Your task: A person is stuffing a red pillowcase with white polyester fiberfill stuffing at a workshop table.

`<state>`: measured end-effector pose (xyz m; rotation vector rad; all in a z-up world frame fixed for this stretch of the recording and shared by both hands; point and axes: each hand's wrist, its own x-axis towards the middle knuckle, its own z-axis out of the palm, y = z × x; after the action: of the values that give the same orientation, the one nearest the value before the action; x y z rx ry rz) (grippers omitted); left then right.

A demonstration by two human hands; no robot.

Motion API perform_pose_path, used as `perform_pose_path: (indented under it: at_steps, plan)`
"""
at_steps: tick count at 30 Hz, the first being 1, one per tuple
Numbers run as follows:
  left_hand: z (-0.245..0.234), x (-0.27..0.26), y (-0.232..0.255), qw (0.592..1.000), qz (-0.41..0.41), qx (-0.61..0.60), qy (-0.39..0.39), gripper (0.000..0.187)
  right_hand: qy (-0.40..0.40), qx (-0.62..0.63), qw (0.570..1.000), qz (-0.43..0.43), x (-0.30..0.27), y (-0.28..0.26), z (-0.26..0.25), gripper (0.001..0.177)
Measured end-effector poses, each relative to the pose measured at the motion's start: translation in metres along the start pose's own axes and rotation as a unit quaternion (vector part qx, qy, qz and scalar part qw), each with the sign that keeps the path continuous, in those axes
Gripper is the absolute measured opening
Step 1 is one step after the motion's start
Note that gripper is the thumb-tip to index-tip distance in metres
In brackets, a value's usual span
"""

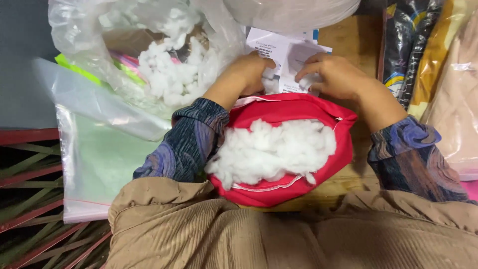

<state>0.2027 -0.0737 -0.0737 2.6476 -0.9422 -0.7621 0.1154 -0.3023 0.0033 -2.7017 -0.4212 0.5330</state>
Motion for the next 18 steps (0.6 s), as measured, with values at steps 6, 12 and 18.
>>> perform_pose_path:
  at_steps: [6,12,18]
  plan:
    - [0.025,0.022,-0.013,0.996,0.018,-0.084,0.036,0.007,0.009,-0.035,0.998,0.048,0.023,0.051,0.043,0.019]
    - [-0.084,-0.071,0.025,0.952,0.040,-0.264,0.150,0.019,0.192,0.005,0.978,-0.077,-0.039,-0.004,-0.033,0.013]
    - [-0.074,-0.091,0.043,0.956,0.013,-0.234,0.177,0.021,0.254,0.118,0.959,-0.034,-0.095,-0.093,-0.062,0.008]
